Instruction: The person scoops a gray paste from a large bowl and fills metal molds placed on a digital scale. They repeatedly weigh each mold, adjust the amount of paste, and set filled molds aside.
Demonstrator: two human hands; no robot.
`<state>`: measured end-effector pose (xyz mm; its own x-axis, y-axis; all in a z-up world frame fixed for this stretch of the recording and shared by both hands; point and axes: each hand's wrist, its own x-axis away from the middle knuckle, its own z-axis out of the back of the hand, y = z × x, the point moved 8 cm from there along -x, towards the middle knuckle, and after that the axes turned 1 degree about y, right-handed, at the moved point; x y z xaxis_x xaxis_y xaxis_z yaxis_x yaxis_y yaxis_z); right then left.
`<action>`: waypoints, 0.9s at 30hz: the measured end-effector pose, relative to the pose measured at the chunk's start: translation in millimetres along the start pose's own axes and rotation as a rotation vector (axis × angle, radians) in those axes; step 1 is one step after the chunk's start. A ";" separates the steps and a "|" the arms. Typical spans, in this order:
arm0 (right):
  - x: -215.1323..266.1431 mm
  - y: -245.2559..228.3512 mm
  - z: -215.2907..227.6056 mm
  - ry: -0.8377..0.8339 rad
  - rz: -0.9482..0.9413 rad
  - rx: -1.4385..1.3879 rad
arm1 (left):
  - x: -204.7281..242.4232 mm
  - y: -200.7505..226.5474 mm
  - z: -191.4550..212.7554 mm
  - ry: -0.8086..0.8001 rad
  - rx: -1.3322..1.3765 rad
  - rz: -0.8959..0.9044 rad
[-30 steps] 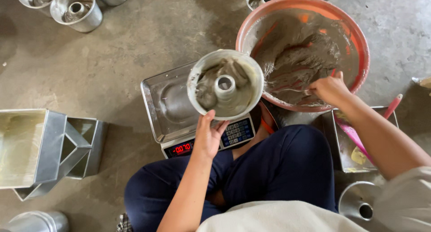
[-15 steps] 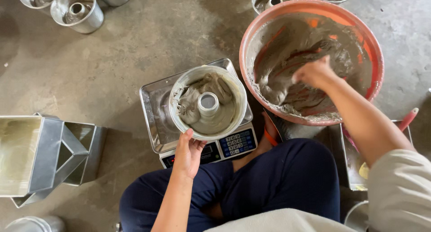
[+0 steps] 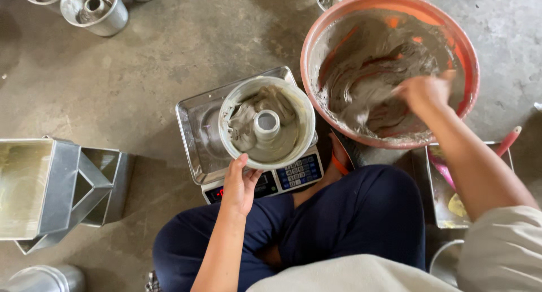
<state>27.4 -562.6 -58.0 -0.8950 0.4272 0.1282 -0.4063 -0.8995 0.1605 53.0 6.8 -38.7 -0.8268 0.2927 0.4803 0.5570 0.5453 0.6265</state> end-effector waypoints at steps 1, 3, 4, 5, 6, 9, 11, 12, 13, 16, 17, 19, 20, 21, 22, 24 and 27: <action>6.1 5.3 -6.1 -0.041 -0.057 0.097 | 2.2 -1.6 -2.5 -0.008 -0.006 0.001; 15.7 11.6 -17.6 -0.116 -0.173 0.293 | 5.2 -3.7 -9.7 -0.030 -0.017 0.002; 20.4 -10.1 -19.2 -0.006 -0.061 0.289 | 6.9 -5.1 -12.8 -0.037 -0.019 0.013; 30.5 -34.6 -21.7 0.107 0.053 0.283 | 8.0 -5.9 -15.2 -0.043 -0.020 0.022; 39.1 -49.8 -24.6 0.138 0.181 0.155 | 8.7 -6.7 -16.7 -0.049 -0.021 0.031; 57.0 -55.8 -27.1 0.121 0.339 -0.063 | 9.5 -5.7 -15.3 -0.065 -0.011 0.016; 49.4 -15.3 -29.4 -0.023 0.132 0.019 | 7.3 -5.6 -12.7 -0.062 -0.021 0.014; 45.3 2.6 -27.2 -0.024 0.027 0.010 | 6.5 -5.8 -10.9 -0.060 -0.026 0.013; 41.7 20.5 -25.9 -0.026 -0.077 0.001 | 5.8 -6.4 -9.7 -0.060 -0.024 0.012; 30.7 26.5 -49.1 -0.142 -0.168 -0.115 | 4.7 -6.9 -9.8 -0.064 -0.019 0.010; 26.3 18.2 -61.4 -0.197 -0.162 -0.171 | 4.4 -5.6 -10.7 -0.068 -0.019 0.005; 22.8 -8.6 -89.1 -0.313 -0.116 -0.256 | 5.9 -4.0 -11.8 -0.067 -0.037 -0.003; 24.2 -21.2 -100.1 -0.371 -0.093 -0.450 | 7.8 -3.8 -11.5 -0.062 -0.053 -0.007; 23.0 -36.4 -106.6 -0.421 -0.065 -0.647 | 8.2 -1.7 -12.2 -0.057 -0.071 -0.015; 23.5 -40.1 -112.5 -0.471 -0.160 -0.809 | 8.4 -1.1 -13.6 -0.060 -0.071 -0.015; 27.9 -54.9 -119.5 -0.570 -0.353 -1.132 | 9.2 -2.5 -13.9 -0.062 -0.069 -0.015; 34.2 -99.2 -88.2 -0.572 -0.296 -1.690 | 4.6 -9.8 -15.7 -0.060 -0.012 -0.007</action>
<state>20.9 -466.8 -155.9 -0.7473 0.2200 0.6271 -0.5791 0.2472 -0.7769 45.0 -9.5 -33.0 -0.8336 0.3358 0.4385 0.5519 0.5378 0.6373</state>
